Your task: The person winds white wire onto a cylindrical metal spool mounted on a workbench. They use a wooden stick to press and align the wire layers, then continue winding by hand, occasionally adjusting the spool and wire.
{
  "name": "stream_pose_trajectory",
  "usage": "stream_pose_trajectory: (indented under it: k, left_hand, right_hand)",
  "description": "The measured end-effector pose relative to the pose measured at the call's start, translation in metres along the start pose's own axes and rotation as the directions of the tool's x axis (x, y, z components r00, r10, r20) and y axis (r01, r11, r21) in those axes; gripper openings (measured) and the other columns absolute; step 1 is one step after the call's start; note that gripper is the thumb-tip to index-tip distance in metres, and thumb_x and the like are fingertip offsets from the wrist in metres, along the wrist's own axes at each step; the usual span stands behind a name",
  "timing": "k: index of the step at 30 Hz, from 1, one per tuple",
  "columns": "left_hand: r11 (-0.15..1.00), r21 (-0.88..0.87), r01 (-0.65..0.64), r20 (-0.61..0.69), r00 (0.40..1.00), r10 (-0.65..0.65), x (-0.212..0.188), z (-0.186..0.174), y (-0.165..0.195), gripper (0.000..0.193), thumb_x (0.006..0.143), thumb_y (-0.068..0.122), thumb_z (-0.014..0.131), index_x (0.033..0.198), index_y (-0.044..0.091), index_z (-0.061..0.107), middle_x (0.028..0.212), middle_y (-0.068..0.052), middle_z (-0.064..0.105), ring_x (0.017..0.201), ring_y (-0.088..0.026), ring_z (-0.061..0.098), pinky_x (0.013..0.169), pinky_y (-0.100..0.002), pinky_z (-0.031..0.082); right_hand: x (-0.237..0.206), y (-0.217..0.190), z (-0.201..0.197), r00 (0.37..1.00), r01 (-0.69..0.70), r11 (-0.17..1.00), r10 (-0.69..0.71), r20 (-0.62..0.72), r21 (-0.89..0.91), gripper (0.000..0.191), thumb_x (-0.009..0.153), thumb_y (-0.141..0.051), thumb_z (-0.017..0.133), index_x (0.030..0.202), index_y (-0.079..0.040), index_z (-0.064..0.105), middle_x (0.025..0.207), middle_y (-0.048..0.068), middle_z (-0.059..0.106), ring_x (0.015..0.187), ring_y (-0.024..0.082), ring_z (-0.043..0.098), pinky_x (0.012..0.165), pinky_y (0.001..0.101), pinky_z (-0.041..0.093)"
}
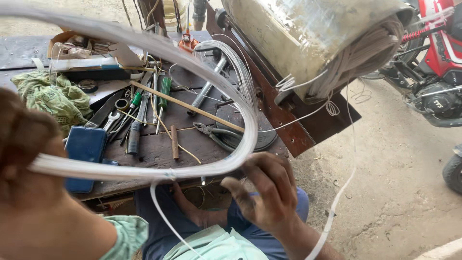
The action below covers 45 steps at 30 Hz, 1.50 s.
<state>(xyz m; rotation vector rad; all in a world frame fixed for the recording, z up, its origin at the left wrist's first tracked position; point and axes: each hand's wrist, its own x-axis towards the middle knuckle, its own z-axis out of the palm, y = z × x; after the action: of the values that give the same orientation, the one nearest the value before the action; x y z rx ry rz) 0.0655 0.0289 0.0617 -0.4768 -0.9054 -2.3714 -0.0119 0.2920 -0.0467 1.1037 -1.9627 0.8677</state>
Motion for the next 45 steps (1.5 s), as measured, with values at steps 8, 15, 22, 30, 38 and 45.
stream_pose_trajectory:
  k: [8,15,22,30,38,45]
  left_hand:
    - [0.987,-0.157,0.043,-0.033,0.998,-0.049,-0.02,0.067,-0.004,0.037,0.116,0.018,0.056,0.144,-0.004,0.044,0.096,-0.013,0.062,0.071,-0.015,0.061,0.062,-0.028,0.056]
    - [0.957,0.274,-0.097,0.079,0.994,0.078,-0.018,0.088,-0.02,0.054,0.111,0.03,0.067,0.15,-0.004,0.052,0.088,-0.018,0.07,0.06,-0.013,0.066,0.052,-0.025,0.054]
    - [-0.051,0.909,-0.413,0.403,0.905,-0.138,-0.017,0.095,0.006,0.049,0.095,0.042,0.073,0.126,0.005,0.07,0.067,-0.001,0.074,0.059,-0.005,0.066,0.052,-0.027,0.055]
    - [0.119,0.154,-0.981,0.95,0.114,-0.29,-0.009,0.175,-0.04,0.028,0.101,0.016,0.072,0.128,0.009,0.073,0.152,-0.009,0.057,0.146,-0.018,0.048,0.128,-0.036,0.035]
    - [-0.138,0.286,-0.948,0.88,0.317,-0.354,-0.021,0.183,-0.044,0.021,0.101,0.024,0.064,0.097,0.004,0.067,0.122,-0.02,0.071,0.131,-0.03,0.061,0.12,-0.046,0.041]
    - [0.618,0.607,-0.499,0.789,0.468,-0.398,-0.004,0.15,-0.052,0.014,0.094,0.023,0.066,0.097,0.011,0.061,0.091,-0.008,0.075,0.104,-0.024,0.078,0.108,-0.052,0.055]
  right_hand:
    - [0.026,-0.014,-0.017,0.967,0.029,0.979,-0.078,-0.243,-0.2,0.056,0.096,-0.048,0.076,0.129,-0.011,0.048,0.12,0.014,0.049,0.118,0.03,0.052,0.103,0.0437,0.054]
    - [0.015,-0.011,-0.063,0.959,-0.024,0.956,0.105,-0.265,0.291,0.028,0.105,-0.035,0.063,0.104,-0.008,0.063,0.082,0.006,0.07,0.073,0.014,0.071,0.078,0.0344,0.065]
    - [-0.002,-0.005,-0.14,0.798,-0.471,0.72,0.594,-0.102,0.51,0.023,0.099,-0.013,0.069,0.114,0.004,0.07,0.087,0.007,0.07,0.072,0.007,0.062,0.064,0.0199,0.05]
    - [-0.025,-0.005,-0.182,0.875,-0.485,0.854,0.477,0.089,0.191,0.013,0.092,-0.008,0.07,0.103,-0.002,0.072,0.085,0.003,0.073,0.075,0.007,0.071,0.068,0.0191,0.057]
    - [-0.011,-0.024,-0.234,0.86,-0.412,0.848,0.483,-0.166,0.333,0.023,0.095,-0.017,0.068,0.112,-0.003,0.062,0.076,0.003,0.066,0.063,0.008,0.065,0.065,0.0261,0.06]
    - [-0.072,0.027,-0.213,0.691,-0.264,0.706,0.614,-0.382,0.657,0.019,0.099,-0.008,0.072,0.111,0.005,0.066,0.075,0.012,0.067,0.054,0.015,0.065,0.054,0.031,0.053]
